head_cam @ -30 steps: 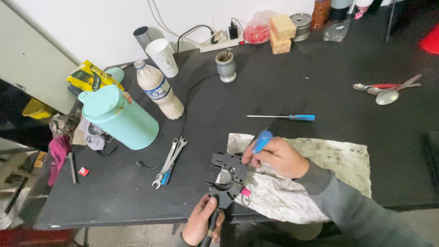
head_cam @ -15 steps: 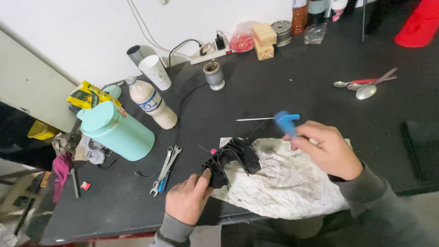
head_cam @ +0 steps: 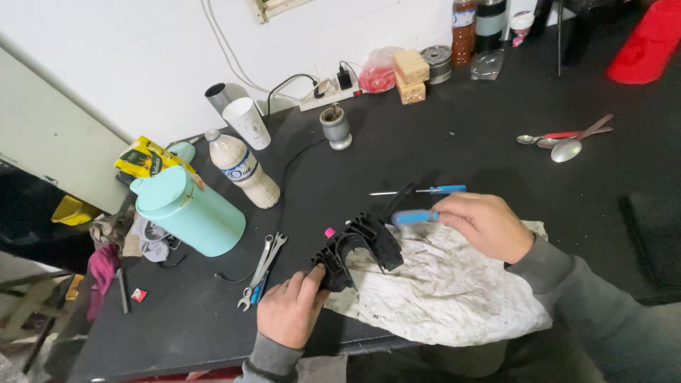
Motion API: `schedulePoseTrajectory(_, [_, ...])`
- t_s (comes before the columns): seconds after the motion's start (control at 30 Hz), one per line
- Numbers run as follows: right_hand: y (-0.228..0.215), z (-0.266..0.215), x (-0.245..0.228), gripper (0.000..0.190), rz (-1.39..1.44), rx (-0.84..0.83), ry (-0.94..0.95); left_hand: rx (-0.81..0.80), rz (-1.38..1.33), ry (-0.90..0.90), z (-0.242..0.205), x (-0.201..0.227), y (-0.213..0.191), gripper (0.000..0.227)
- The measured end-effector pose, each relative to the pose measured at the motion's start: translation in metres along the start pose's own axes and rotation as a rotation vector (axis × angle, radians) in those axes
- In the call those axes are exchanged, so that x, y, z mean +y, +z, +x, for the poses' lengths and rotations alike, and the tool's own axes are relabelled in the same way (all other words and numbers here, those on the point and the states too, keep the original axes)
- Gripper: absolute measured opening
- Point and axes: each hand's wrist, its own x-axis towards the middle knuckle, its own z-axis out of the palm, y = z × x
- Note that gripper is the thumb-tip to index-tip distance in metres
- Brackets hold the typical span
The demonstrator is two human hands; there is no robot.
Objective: The person uses a blue-handled screwdriver to tighten screws on a black mechanical device, likely a bicycle component, resting on a white cloth. They rotate the device to access different sides and continue adjusting the screws throughout the clip.
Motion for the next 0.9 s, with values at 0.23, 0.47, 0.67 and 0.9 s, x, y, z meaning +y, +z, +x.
schedulePoseTrajectory(0.23, [0.003, 0.001, -0.001, 0.020, -0.120, 0.015, -0.078, -0.035, -0.030, -0.010, 0.009, 0.005, -0.010, 0.048])
schedulePoseTrajectory(0.47, [0.000, -0.002, -0.001, 0.016, -0.195, -0.023, -0.098, -0.090, -0.057, -0.065, 0.004, 0.009, -0.006, 0.047])
schedulePoseTrajectory(0.67, [0.007, -0.010, -0.001, 0.016, -0.178, -0.034, -0.042, -0.026, -0.088, -0.024, 0.005, 0.010, -0.010, 0.048])
schedulePoseTrajectory(0.9, [0.006, -0.011, 0.006, 0.015, 0.002, 0.074, -0.083, -0.081, -0.094, -0.127, 0.014, 0.005, 0.000, 0.050])
